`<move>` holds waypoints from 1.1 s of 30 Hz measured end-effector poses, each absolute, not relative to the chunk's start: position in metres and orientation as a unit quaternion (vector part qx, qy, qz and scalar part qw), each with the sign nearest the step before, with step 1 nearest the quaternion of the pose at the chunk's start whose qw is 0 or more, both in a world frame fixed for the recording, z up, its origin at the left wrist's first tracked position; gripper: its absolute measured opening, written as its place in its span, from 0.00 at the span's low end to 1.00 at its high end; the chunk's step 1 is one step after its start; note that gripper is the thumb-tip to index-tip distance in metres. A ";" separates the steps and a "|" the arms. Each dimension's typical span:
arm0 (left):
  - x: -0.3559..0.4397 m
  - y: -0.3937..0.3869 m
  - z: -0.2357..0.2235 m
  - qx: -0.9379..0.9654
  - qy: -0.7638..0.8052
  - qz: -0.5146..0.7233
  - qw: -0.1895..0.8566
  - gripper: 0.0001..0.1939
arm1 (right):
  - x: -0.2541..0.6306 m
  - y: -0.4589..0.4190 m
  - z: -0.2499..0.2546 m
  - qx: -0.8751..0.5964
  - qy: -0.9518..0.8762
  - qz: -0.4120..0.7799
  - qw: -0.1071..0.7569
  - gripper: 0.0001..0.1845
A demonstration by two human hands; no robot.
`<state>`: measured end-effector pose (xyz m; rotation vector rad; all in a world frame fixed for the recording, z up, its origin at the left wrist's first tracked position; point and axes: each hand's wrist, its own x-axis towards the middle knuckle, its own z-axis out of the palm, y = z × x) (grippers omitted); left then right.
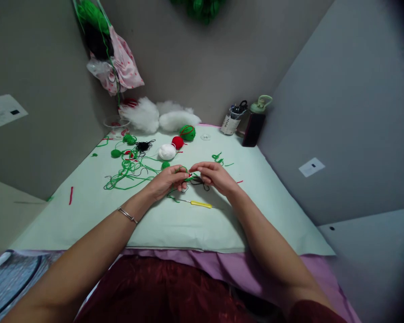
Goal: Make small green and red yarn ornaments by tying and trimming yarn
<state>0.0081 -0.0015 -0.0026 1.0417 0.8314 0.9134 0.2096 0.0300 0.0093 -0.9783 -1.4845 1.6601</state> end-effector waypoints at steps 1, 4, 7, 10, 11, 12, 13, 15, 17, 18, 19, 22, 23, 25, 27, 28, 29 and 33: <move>0.008 -0.002 -0.003 0.469 0.372 0.409 0.688 0.15 | 0.206 0.027 0.008 -0.373 -0.588 0.639 0.326 0.20; 0.007 -0.001 -0.004 0.484 0.373 0.411 0.676 0.15 | 0.207 0.026 0.008 -0.350 -0.625 0.644 0.267 0.23; 0.006 0.000 -0.006 0.498 0.379 0.402 0.669 0.14 | 0.223 0.031 0.014 -0.341 -0.634 0.652 0.239 0.21; 0.007 0.000 -0.005 0.496 0.377 0.394 0.676 0.14 | 0.241 0.038 0.021 -0.353 -0.600 0.661 0.282 0.19; 0.007 -0.001 -0.004 0.492 0.375 0.394 0.679 0.15 | 0.245 0.041 0.023 -0.355 -0.581 0.663 0.313 0.18; 0.007 -0.001 -0.003 0.487 0.374 0.393 0.684 0.15 | 0.249 0.043 0.025 -0.356 -0.559 0.664 0.346 0.18; 0.007 -0.002 -0.002 0.482 0.373 0.392 0.689 0.15 | 0.253 0.045 0.027 -0.358 -0.537 0.664 0.378 0.18; 0.007 -0.002 0.001 0.472 0.370 0.386 0.700 0.16 | 0.261 0.051 0.030 -0.364 -0.490 0.663 0.434 0.18; 0.006 -0.003 0.003 0.467 0.367 0.381 0.708 0.16 | 0.269 0.057 0.031 -0.375 -0.444 0.662 0.474 0.19; 0.006 -0.003 0.004 0.466 0.366 0.379 0.710 0.16 | 0.274 0.061 0.031 -0.380 -0.423 0.660 0.490 0.19; 0.006 -0.004 0.005 0.466 0.366 0.377 0.712 0.16 | 0.278 0.064 0.030 -0.387 -0.405 0.657 0.505 0.18; 0.005 -0.004 0.006 0.463 0.367 0.375 0.714 0.16 | 0.289 0.074 0.026 -0.409 -0.359 0.638 0.544 0.17; 0.005 -0.004 0.005 0.463 0.364 0.377 0.715 0.15 | 0.292 0.076 0.025 -0.416 -0.347 0.631 0.556 0.16; 0.004 -0.004 0.004 0.464 0.358 0.381 0.715 0.15 | 0.296 0.080 0.022 -0.428 -0.330 0.615 0.574 0.16; 0.003 -0.004 0.003 0.467 0.353 0.379 0.717 0.14 | 0.299 0.083 0.019 -0.440 -0.320 0.596 0.590 0.16; 0.002 -0.003 0.003 0.468 0.351 0.378 0.718 0.14 | 0.300 0.084 0.017 -0.447 -0.317 0.585 0.598 0.16; 0.001 -0.003 0.003 0.467 0.348 0.378 0.719 0.14 | 0.301 0.085 0.016 -0.452 -0.314 0.573 0.607 0.16; 0.000 -0.002 0.004 0.468 0.339 0.376 0.725 0.13 | 0.304 0.089 0.010 -0.472 -0.322 0.525 0.630 0.17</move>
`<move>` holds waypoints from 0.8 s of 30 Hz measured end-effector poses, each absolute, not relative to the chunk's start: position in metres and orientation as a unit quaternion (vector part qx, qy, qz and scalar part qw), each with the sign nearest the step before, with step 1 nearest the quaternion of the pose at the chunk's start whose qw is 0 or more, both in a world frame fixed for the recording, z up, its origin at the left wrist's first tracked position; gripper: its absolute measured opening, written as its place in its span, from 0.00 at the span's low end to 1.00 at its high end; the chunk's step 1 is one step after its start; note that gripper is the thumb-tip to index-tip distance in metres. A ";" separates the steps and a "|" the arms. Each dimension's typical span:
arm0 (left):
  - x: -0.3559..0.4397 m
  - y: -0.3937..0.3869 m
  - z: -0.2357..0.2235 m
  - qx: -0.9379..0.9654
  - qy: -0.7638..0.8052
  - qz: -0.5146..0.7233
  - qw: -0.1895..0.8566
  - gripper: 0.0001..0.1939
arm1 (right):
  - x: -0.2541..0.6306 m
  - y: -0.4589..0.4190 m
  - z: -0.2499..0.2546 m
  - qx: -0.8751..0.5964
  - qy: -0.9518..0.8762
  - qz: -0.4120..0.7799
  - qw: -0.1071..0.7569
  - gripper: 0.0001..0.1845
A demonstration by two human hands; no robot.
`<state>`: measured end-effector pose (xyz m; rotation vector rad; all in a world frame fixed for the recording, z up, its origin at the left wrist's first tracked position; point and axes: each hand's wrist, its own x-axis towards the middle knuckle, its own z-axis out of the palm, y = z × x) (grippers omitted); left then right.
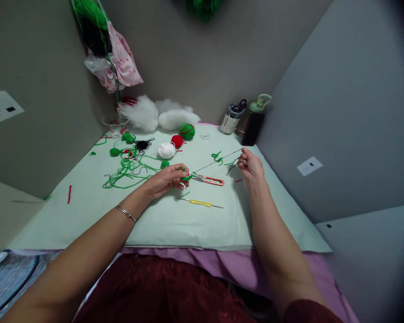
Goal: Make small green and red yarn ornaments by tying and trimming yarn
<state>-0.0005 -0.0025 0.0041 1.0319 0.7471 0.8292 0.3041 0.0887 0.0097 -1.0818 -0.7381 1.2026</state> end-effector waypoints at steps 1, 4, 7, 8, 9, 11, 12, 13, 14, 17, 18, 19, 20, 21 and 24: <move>-0.001 -0.002 0.004 0.468 0.337 0.376 0.726 0.13 | 0.305 0.089 0.008 -0.476 -0.326 0.516 0.633 0.18; -0.001 -0.002 0.003 0.467 0.331 0.376 0.728 0.13 | 0.306 0.091 0.005 -0.483 -0.330 0.497 0.641 0.18; -0.001 -0.002 0.002 0.463 0.326 0.376 0.733 0.13 | 0.307 0.092 0.004 -0.486 -0.329 0.484 0.649 0.16; -0.001 -0.002 0.002 0.461 0.325 0.378 0.734 0.13 | 0.307 0.092 0.004 -0.489 -0.330 0.480 0.649 0.15; 0.000 -0.002 0.002 0.458 0.326 0.380 0.735 0.13 | 0.306 0.092 0.003 -0.494 -0.339 0.477 0.644 0.14; 0.000 -0.002 0.003 0.455 0.327 0.384 0.734 0.13 | 0.303 0.090 0.003 -0.513 -0.388 0.455 0.615 0.12; 0.000 -0.002 0.003 0.454 0.328 0.386 0.733 0.12 | 0.300 0.088 0.002 -0.525 -0.432 0.426 0.597 0.11; 0.001 -0.001 0.003 0.452 0.329 0.387 0.733 0.12 | 0.296 0.086 0.002 -0.536 -0.482 0.379 0.580 0.09; 0.001 -0.001 0.003 0.450 0.330 0.389 0.733 0.12 | 0.292 0.084 0.001 -0.543 -0.534 0.319 0.564 0.09; 0.001 0.000 0.002 0.429 0.337 0.413 0.730 0.12 | 0.277 0.073 0.001 -0.536 -0.652 0.170 0.508 0.14; 0.001 0.001 0.001 0.420 0.339 0.425 0.727 0.12 | 0.272 0.069 0.002 -0.529 -0.685 0.161 0.475 0.13; 0.000 0.001 0.001 0.410 0.340 0.437 0.725 0.12 | 0.268 0.065 0.003 -0.520 -0.719 0.166 0.431 0.10; -0.001 0.002 0.000 0.402 0.339 0.448 0.723 0.14 | 0.264 0.060 0.004 -0.510 -0.752 0.174 0.378 0.08; -0.001 0.003 0.000 0.396 0.337 0.457 0.722 0.16 | 0.261 0.057 0.006 -0.501 -0.783 0.180 0.321 0.07; -0.003 0.005 -0.002 0.379 0.332 0.474 0.722 0.16 | 0.257 0.048 0.014 -0.473 -0.846 0.171 0.177 0.08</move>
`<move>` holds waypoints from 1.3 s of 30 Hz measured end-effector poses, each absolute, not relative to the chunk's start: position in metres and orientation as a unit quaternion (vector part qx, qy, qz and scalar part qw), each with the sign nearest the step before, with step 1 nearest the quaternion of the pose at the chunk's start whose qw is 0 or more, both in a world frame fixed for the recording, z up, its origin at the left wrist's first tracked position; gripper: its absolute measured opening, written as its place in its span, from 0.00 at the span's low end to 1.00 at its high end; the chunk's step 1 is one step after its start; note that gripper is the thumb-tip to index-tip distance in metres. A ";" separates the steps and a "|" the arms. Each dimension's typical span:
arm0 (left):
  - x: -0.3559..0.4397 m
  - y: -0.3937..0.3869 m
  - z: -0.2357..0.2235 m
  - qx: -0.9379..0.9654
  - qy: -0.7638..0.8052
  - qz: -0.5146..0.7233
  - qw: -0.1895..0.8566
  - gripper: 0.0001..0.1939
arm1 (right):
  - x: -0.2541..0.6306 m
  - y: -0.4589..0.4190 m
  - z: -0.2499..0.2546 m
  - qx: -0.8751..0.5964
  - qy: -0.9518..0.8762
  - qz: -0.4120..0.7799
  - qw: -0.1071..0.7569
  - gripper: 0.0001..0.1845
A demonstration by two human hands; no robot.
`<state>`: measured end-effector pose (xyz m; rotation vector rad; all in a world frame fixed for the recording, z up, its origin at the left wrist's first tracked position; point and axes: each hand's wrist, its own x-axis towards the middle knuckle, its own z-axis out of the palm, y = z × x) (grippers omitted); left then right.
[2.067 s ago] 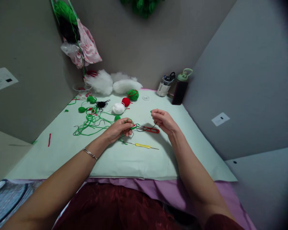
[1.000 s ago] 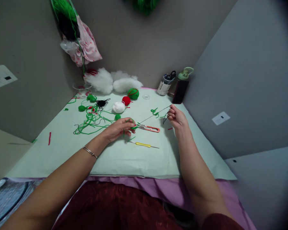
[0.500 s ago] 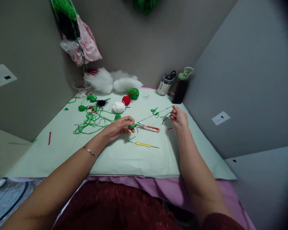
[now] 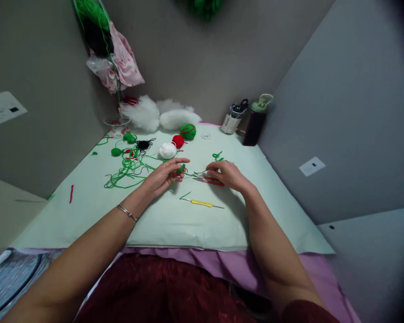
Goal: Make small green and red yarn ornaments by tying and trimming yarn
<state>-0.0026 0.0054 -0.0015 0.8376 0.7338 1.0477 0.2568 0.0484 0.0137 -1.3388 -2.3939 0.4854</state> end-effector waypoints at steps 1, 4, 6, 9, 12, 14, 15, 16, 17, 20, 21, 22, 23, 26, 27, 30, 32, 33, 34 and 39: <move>-0.003 0.006 -0.002 0.372 0.333 0.479 0.722 0.13 | 0.256 0.047 0.016 -0.468 -0.855 0.165 0.152 0.08; -0.002 0.007 -0.003 0.349 0.339 0.492 0.722 0.09 | 0.257 0.044 0.021 -0.463 -0.865 0.158 0.113 0.07; -0.001 0.007 -0.004 0.333 0.342 0.504 0.720 0.08 | 0.256 0.043 0.021 -0.462 -0.868 0.160 0.082 0.08; 0.000 0.008 -0.004 0.311 0.343 0.520 0.718 0.06 | 0.253 0.041 0.018 -0.459 -0.876 0.142 0.045 0.15; 0.001 0.010 -0.004 0.279 0.345 0.548 0.709 0.04 | 0.250 0.039 0.015 -0.440 -0.889 0.124 0.027 0.12; 0.000 0.011 -0.004 0.253 0.347 0.576 0.695 0.03 | 0.249 0.039 0.015 -0.426 -0.896 0.121 0.023 0.10; 0.000 0.012 -0.004 0.240 0.348 0.589 0.689 0.03 | 0.249 0.039 0.016 -0.428 -0.895 0.122 0.025 0.10; -0.001 0.013 -0.004 0.228 0.347 0.601 0.683 0.03 | 0.250 0.039 0.017 -0.436 -0.891 0.126 0.028 0.11; -0.002 0.015 -0.005 0.216 0.347 0.612 0.677 0.04 | 0.252 0.040 0.019 -0.447 -0.884 0.134 0.032 0.12; -0.004 0.017 -0.007 0.192 0.347 0.633 0.665 0.05 | 0.260 0.039 0.029 -0.472 -0.857 0.198 0.053 0.13; -0.004 0.017 -0.007 0.188 0.348 0.636 0.663 0.05 | 0.263 0.039 0.033 -0.473 -0.848 0.230 0.064 0.14; -0.005 0.018 -0.008 0.187 0.350 0.635 0.662 0.05 | 0.265 0.038 0.037 -0.470 -0.839 0.262 0.082 0.14; -0.005 0.017 -0.008 0.188 0.351 0.634 0.663 0.05 | 0.267 0.037 0.040 -0.462 -0.831 0.293 0.104 0.14; -0.004 0.016 -0.006 0.195 0.354 0.624 0.668 0.05 | 0.263 0.032 0.045 -0.421 -0.806 0.376 0.179 0.17; -0.004 0.015 -0.006 0.200 0.356 0.620 0.670 0.05 | 0.258 0.031 0.044 -0.412 -0.793 0.401 0.203 0.18; -0.002 0.013 -0.004 0.219 0.357 0.603 0.679 0.05 | 0.239 0.028 0.034 -0.409 -0.747 0.457 0.256 0.19; -0.001 0.013 -0.004 0.231 0.353 0.592 0.687 0.05 | 0.226 0.026 0.025 -0.410 -0.731 0.466 0.283 0.19; 0.000 0.012 -0.005 0.236 0.350 0.587 0.691 0.04 | 0.220 0.025 0.021 -0.412 -0.728 0.464 0.293 0.20; 0.000 0.012 -0.006 0.241 0.347 0.583 0.694 0.04 | 0.215 0.025 0.017 -0.414 -0.725 0.458 0.304 0.20; 0.003 0.010 -0.012 0.285 0.340 0.554 0.705 0.06 | 0.201 0.021 0.014 -0.415 -0.712 0.450 0.343 0.19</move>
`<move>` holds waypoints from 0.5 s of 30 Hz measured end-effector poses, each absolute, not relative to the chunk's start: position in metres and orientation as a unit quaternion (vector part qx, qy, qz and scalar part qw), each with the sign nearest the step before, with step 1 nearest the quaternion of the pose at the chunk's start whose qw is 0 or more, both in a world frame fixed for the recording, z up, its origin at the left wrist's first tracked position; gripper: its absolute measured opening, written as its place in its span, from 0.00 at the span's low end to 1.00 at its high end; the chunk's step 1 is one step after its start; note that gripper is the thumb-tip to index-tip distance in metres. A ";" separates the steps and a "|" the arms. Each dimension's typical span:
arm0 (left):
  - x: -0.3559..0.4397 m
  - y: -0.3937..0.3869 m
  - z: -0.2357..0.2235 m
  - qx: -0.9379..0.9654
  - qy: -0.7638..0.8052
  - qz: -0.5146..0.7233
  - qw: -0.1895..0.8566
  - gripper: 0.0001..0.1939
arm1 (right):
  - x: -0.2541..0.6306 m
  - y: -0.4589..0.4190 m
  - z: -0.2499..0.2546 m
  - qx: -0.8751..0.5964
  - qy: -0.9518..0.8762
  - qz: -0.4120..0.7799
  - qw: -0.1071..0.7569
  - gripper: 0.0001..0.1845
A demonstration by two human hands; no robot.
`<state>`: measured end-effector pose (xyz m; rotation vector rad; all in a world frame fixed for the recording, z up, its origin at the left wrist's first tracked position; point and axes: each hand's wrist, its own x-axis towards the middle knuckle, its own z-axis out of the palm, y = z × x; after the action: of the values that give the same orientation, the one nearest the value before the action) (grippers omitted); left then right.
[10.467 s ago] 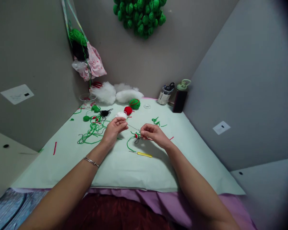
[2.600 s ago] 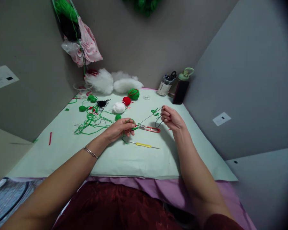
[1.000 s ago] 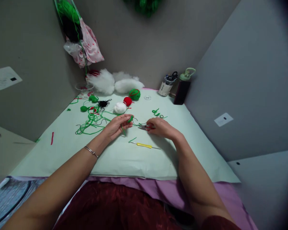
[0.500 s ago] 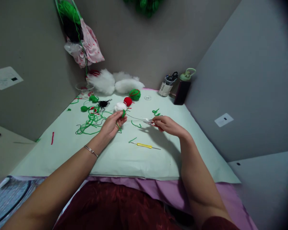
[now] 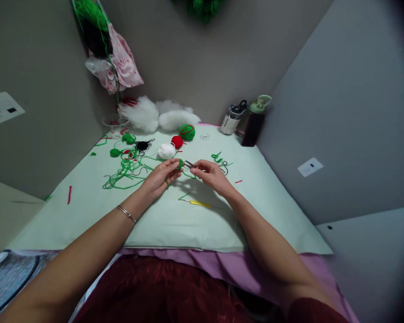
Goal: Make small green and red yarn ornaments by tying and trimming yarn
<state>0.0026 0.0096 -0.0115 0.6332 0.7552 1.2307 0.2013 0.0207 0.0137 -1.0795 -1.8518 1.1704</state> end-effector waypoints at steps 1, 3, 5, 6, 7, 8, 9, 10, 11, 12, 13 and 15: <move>0.003 0.009 -0.012 0.296 0.340 0.546 0.707 0.06 | 0.200 0.020 0.015 -0.413 -0.712 0.450 0.347 0.19; 0.004 0.008 -0.013 0.314 0.343 0.531 0.709 0.06 | 0.200 0.019 0.017 -0.414 -0.711 0.444 0.355 0.18; 0.005 0.006 -0.012 0.320 0.347 0.524 0.709 0.07 | 0.202 0.019 0.018 -0.410 -0.711 0.450 0.352 0.19; 0.005 0.006 -0.011 0.319 0.349 0.524 0.708 0.07 | 0.204 0.019 0.018 -0.402 -0.713 0.465 0.339 0.19; 0.005 0.006 -0.010 0.318 0.351 0.526 0.707 0.07 | 0.207 0.019 0.018 -0.389 -0.716 0.483 0.319 0.19; 0.005 0.005 -0.009 0.317 0.351 0.529 0.705 0.07 | 0.209 0.020 0.018 -0.375 -0.721 0.502 0.297 0.19; 0.005 0.005 -0.008 0.315 0.351 0.532 0.703 0.07 | 0.211 0.021 0.018 -0.363 -0.725 0.515 0.278 0.19; 0.005 0.005 -0.007 0.315 0.351 0.534 0.701 0.07 | 0.212 0.021 0.017 -0.356 -0.727 0.522 0.266 0.19; 0.006 0.005 -0.007 0.315 0.351 0.536 0.700 0.07 | 0.212 0.021 0.017 -0.354 -0.730 0.522 0.264 0.19; 0.006 0.005 -0.007 0.315 0.351 0.537 0.699 0.07 | 0.212 0.021 0.017 -0.353 -0.732 0.515 0.271 0.19; 0.006 0.005 -0.007 0.315 0.351 0.538 0.699 0.07 | 0.211 0.021 0.017 -0.353 -0.735 0.506 0.281 0.19; 0.006 0.005 -0.008 0.313 0.348 0.538 0.701 0.07 | 0.208 0.020 0.018 -0.351 -0.743 0.486 0.299 0.18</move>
<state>0.0062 0.0053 -0.0078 0.6979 0.7752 1.1970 0.2081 0.0197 0.0178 -0.9325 -1.9716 1.2892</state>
